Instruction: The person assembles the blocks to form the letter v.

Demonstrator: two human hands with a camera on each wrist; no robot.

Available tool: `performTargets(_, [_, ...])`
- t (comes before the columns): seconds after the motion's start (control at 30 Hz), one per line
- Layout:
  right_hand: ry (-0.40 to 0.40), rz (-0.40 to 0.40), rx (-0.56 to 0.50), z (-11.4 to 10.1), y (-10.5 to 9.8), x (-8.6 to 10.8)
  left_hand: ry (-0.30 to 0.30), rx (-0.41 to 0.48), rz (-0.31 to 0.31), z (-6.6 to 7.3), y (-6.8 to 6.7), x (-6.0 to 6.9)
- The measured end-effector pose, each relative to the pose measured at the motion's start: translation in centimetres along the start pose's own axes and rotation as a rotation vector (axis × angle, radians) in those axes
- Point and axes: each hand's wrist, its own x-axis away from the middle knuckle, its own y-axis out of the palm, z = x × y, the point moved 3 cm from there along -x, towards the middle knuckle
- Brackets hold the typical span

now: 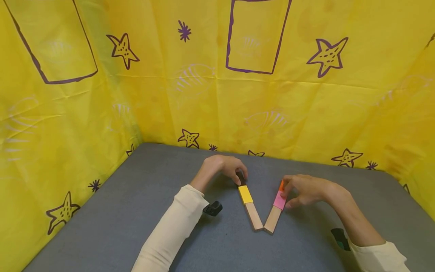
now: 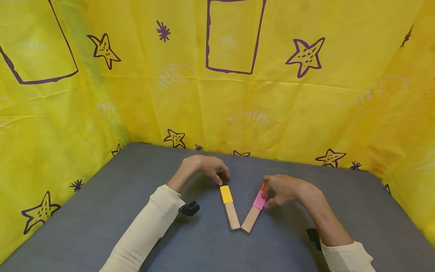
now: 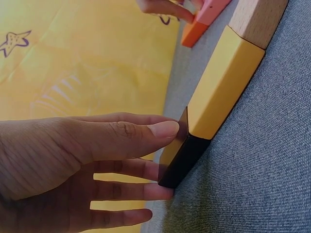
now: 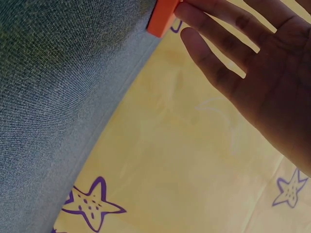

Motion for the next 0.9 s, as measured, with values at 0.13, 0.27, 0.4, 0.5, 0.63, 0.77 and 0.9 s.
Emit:
performTargets(0.13, [-0.004,-0.002,0.000,0.03,0.01,-0.02,-0.007,0.011,0.000,-0.02,-0.01,0.01])
performTargets(0.27, [-0.001,-0.002,0.007,0.09,0.04,0.00,-0.013,0.018,0.006,-0.03,-0.03,0.00])
performTargets(0.4, [-0.008,0.002,0.008,0.09,0.03,-0.01,-0.018,0.021,0.005,-0.04,-0.03,-0.02])
performTargets(0.5, [-0.011,0.003,0.005,0.06,0.04,-0.02,-0.023,0.024,0.001,-0.07,0.04,-0.04])
performTargets(0.63, [-0.003,0.002,0.008,0.05,0.08,-0.01,-0.025,0.032,0.002,-0.05,0.08,-0.03])
performTargets(0.77, [-0.002,0.000,0.010,0.05,0.08,0.01,-0.026,0.036,0.006,-0.04,0.08,0.00])
performTargets(0.9, [-0.005,0.002,0.008,0.02,0.04,0.03,-0.028,0.026,0.012,-0.08,0.06,-0.01])
